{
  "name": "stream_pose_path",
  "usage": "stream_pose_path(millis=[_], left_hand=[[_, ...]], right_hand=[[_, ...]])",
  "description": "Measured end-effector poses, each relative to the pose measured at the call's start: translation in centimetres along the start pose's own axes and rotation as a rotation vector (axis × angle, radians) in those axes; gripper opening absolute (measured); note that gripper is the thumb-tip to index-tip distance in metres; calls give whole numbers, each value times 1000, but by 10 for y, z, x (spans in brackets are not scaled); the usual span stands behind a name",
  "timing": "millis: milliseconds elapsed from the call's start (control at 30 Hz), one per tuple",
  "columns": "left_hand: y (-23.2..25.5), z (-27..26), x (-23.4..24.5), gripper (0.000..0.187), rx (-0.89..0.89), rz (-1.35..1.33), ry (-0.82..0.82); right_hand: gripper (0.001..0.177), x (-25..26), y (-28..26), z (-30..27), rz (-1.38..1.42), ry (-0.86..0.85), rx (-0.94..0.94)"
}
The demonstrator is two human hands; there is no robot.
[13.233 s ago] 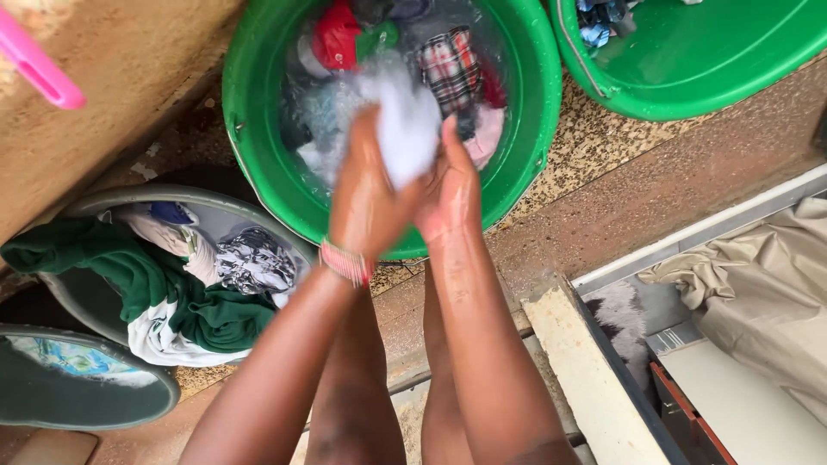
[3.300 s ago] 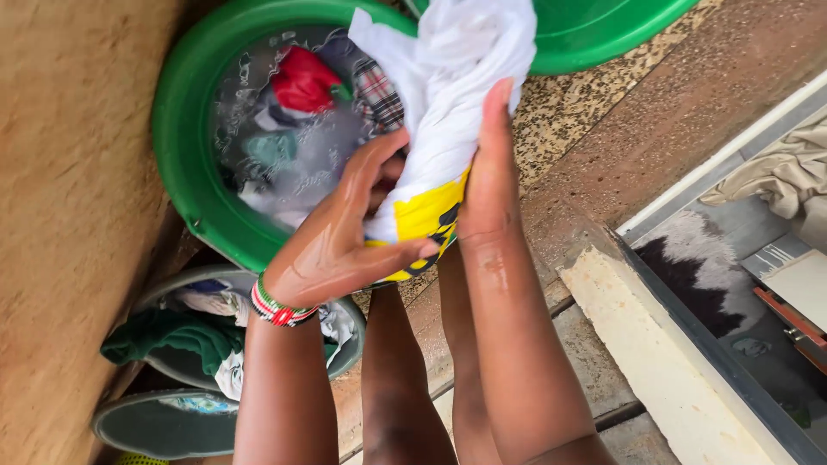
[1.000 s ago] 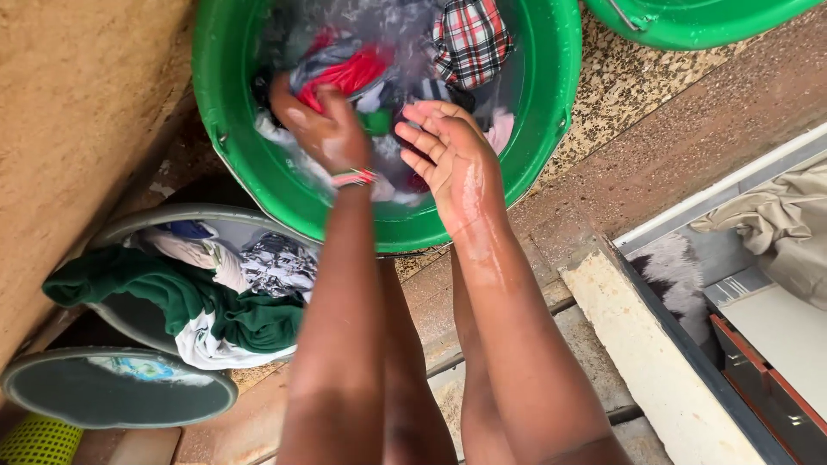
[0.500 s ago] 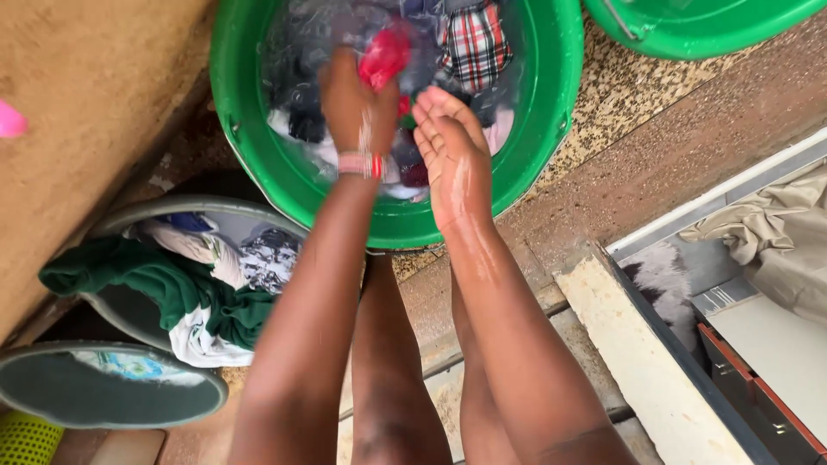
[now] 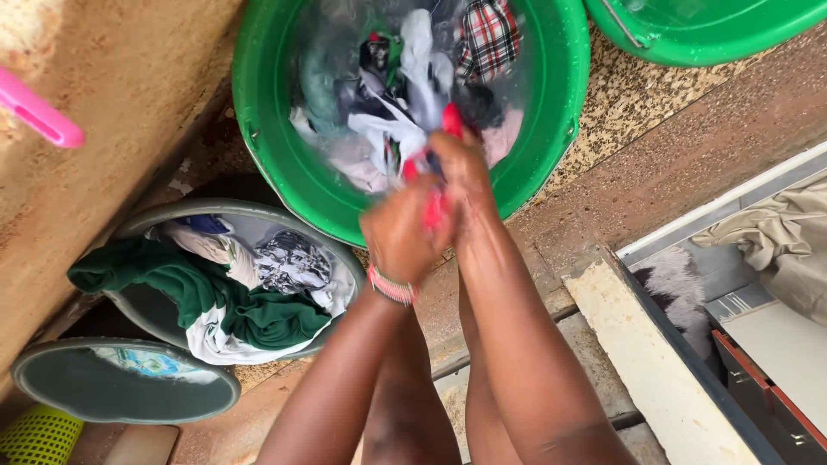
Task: Washing clothes by hand in a plastic basin on a balcony.
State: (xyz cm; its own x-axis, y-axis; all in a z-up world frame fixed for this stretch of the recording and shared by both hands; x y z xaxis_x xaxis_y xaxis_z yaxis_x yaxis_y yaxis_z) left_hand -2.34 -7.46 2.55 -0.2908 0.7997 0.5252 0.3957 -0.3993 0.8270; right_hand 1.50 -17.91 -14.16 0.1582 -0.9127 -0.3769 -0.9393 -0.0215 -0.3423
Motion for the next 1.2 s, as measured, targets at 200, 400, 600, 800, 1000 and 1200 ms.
stream_pose_path(millis=[200,400,600,800,1000,1200], left_hand=[[-56,38,5,16,102,-8,234],[-87,49,11,25,132,-41,351],[-153,67,-77,45,31,158,256],[-183,121,-89,40,-110,583,-38],[-29,83,17,36,-180,255,286],[85,-7,48,42,-100,77,48]], right_hand=[[38,-29,-49,-34,38,217,370],[55,-43,-72,-44,211,185,340],[62,-16,-58,-32,127,330,271],[60,-7,-17,-17,175,315,60],[77,-44,-38,-34,393,136,-268],[81,-102,-95,-64,569,-441,-34]])
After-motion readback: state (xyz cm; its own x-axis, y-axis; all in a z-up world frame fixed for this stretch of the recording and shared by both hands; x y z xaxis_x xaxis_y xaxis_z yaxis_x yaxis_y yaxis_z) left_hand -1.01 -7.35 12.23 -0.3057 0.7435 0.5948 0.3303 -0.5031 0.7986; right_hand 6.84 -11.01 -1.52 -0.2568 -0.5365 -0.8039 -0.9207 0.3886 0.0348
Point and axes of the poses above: each hand's wrist, its own z-axis towards the middle knuckle, its own x-axis out of the back of the hand, y = z × x, the point moved 5 cm from there along z, towards the middle knuckle, and after that the axes turned 7 degrees about -z, right-handed, at the moved point
